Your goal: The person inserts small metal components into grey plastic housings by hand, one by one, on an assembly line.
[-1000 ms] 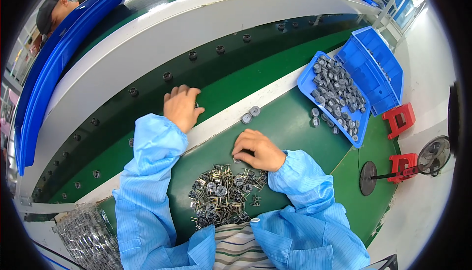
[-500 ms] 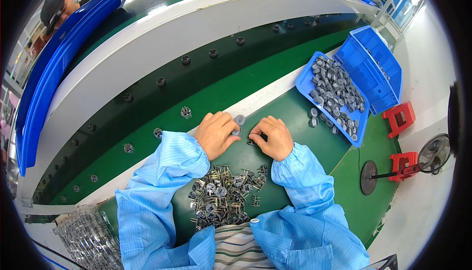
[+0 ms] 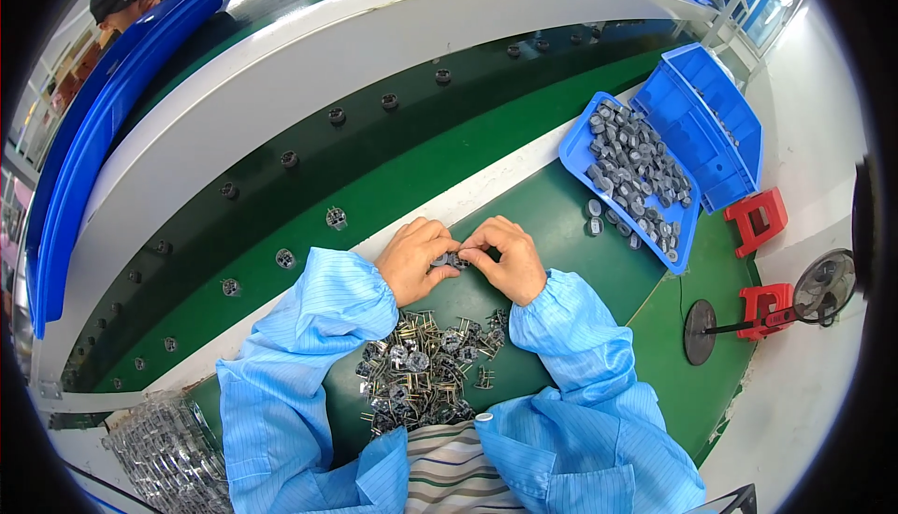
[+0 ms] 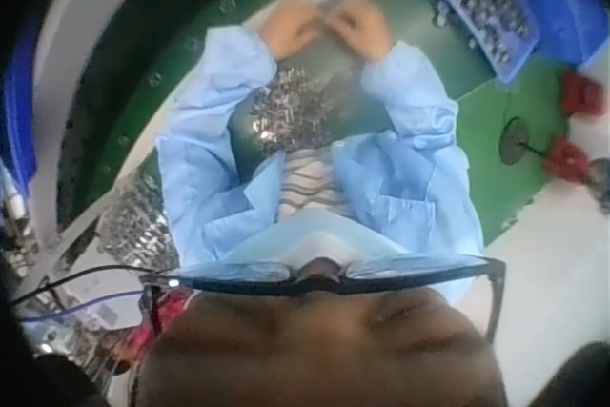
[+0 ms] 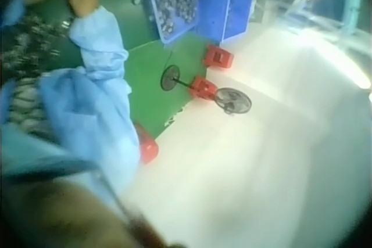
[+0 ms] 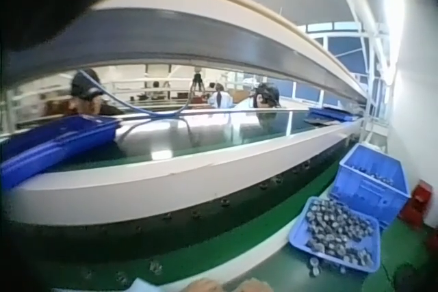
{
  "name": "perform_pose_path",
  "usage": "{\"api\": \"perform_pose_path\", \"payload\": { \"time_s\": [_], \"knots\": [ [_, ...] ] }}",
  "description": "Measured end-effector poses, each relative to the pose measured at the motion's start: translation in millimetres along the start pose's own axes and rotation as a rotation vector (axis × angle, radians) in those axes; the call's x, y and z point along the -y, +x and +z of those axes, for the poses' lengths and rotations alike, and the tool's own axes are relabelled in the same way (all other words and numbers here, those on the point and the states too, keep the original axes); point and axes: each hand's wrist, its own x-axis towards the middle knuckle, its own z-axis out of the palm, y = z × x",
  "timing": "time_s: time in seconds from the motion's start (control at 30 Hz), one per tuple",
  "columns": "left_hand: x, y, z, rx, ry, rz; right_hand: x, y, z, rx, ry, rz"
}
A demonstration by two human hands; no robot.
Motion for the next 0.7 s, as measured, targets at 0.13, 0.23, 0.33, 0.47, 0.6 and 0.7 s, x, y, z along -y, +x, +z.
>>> {"api": "perform_pose_path", "payload": {
  "time_s": [0.13,0.23,0.33,0.47,0.6,0.7],
  "knots": [
    [1.4,-0.6,0.8,0.002,0.004,-0.012,0.1,2.3,2.4,-0.040,-0.273,-0.223],
    [4.1,-0.7,2.0,-0.011,-0.006,-0.017,4.8,3.5,2.8,-0.055,-0.354,-0.309],
    [4.1,1.3,2.0,-0.016,-0.021,-0.018,1.0,2.4,3.0,-0.049,-0.328,-0.305],
    [4.0,0.9,2.2,-0.020,-0.037,-0.050,3.9,3.0,5.4,-0.055,-0.301,-0.296],
    [5.7,0.2,4.2,-0.017,-0.039,-0.062,10.0,3.2,6.5,-0.064,-0.420,-0.403],
    [5.2,-1.4,7.3,-0.051,-0.024,-0.057,4.5,0.3,9.1,-0.035,-0.325,-0.321]
  ]
}}
